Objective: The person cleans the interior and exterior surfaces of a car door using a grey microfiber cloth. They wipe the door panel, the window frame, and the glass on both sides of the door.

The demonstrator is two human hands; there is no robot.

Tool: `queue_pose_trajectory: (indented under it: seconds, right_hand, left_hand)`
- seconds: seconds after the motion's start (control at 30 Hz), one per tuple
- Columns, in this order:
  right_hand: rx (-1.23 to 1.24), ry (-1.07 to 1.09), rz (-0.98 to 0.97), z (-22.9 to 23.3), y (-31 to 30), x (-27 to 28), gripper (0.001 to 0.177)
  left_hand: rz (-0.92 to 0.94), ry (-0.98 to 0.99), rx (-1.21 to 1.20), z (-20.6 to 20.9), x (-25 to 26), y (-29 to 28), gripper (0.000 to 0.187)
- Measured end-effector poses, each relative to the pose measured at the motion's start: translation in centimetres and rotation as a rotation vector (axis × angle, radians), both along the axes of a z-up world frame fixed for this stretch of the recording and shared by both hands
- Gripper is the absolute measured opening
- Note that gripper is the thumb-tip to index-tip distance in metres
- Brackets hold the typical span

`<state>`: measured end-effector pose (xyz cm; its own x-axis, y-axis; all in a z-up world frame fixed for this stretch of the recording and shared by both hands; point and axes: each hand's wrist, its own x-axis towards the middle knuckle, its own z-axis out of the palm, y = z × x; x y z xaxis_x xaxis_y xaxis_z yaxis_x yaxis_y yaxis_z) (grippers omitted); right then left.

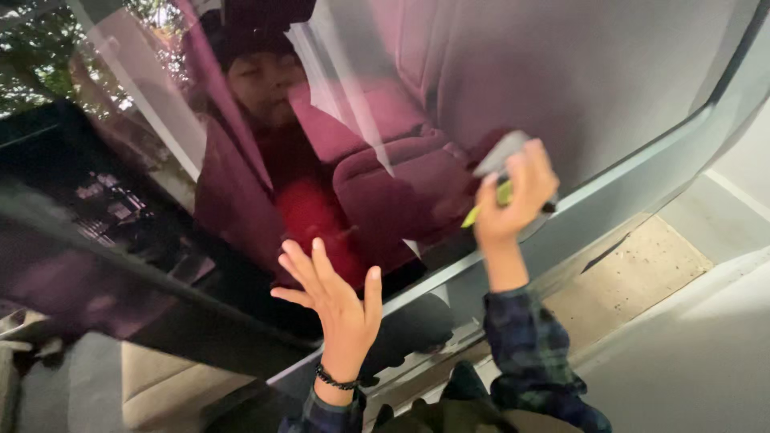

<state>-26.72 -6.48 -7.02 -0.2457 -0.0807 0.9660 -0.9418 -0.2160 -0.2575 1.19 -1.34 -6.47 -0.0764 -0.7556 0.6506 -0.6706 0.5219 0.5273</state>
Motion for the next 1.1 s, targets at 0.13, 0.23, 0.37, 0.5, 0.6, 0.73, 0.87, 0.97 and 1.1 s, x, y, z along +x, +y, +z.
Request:
queue_pose_trajectory:
  seconds: [0.13,0.23,0.37,0.5,0.6,0.73,0.87,0.97,1.1]
  right_hand:
    - [-0.057,-0.286,-0.107,0.0,-1.1,-2.1,0.04]
    - [-0.082,-0.282,-0.199,0.0,-1.5,-0.5,0.039]
    - [-0.096,-0.12,-0.048,-1.4,-0.5,7.2,0.035]
    - [-0.018,-0.023,0.076,-1.5,0.8,10.9,0.042]
    - [0.009,0.037,0.104,-0.9,1.0,9.1,0.044]
    - [0.01,0.101,0.063,1.7,-0.3,3.8,0.045]
    - [-0.027,0.065,0.014,4.3,-1.6,-1.5,0.041]
    - [-0.055,0.022,-0.036,5.3,-2.5,-5.0,0.041]
    - [-0.054,-0.137,-0.096,6.1,-2.9,-8.1,0.04]
  left_hand:
    - [-0.05,-0.005,-0.001,0.2,0.5,-0.1,0.086]
    - [-0.036,-0.026,-0.024,-0.2,0.4,-0.2,0.083]
    - [0.02,-0.044,-0.07,-0.9,0.0,-0.8,0.078]
    - [0.059,0.002,-0.103,-1.5,-0.3,-1.3,0.075]
    - [0.131,-0.015,-0.119,-1.9,-0.7,-1.7,0.073]
    - [0.179,-0.009,-0.15,-2.5,-0.8,-2.0,0.069]
    - [0.217,-0.021,-0.197,-3.0,-0.8,-2.4,0.067]
    - [0.239,0.0,-0.196,-3.3,-0.9,-2.4,0.067]
    - [0.258,0.008,-0.228,-3.3,-1.2,-2.4,0.066]
